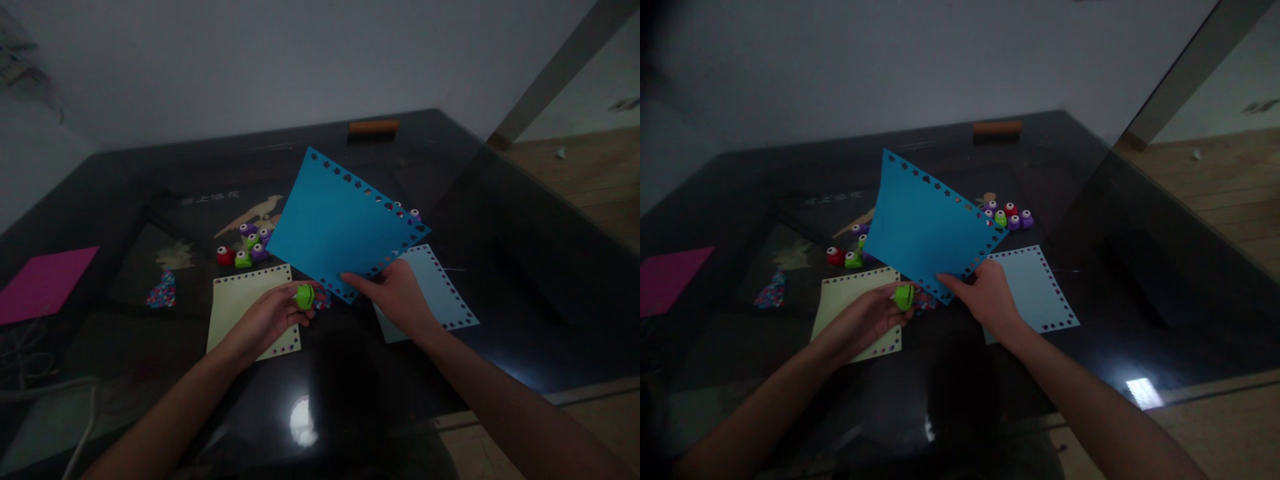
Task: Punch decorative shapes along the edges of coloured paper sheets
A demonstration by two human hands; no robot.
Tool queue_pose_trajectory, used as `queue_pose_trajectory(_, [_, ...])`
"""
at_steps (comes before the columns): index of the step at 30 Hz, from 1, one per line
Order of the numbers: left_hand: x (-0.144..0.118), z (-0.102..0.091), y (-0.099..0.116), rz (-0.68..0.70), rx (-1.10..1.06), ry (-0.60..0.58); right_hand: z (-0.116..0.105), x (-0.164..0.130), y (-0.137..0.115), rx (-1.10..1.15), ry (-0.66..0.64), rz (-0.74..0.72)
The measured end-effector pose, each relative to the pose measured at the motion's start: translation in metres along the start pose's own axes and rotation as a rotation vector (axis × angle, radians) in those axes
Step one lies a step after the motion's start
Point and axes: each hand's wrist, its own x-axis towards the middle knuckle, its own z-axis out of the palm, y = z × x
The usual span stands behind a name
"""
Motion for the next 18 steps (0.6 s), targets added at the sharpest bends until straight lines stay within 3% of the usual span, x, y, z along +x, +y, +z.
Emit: queue_pose_trajectory(18, [-0.0014, 0.0022, 0.0017, 0.009, 0.002, 0.004, -0.0018, -0.0005, -0.0001, -0.035, 0.012, -0.019])
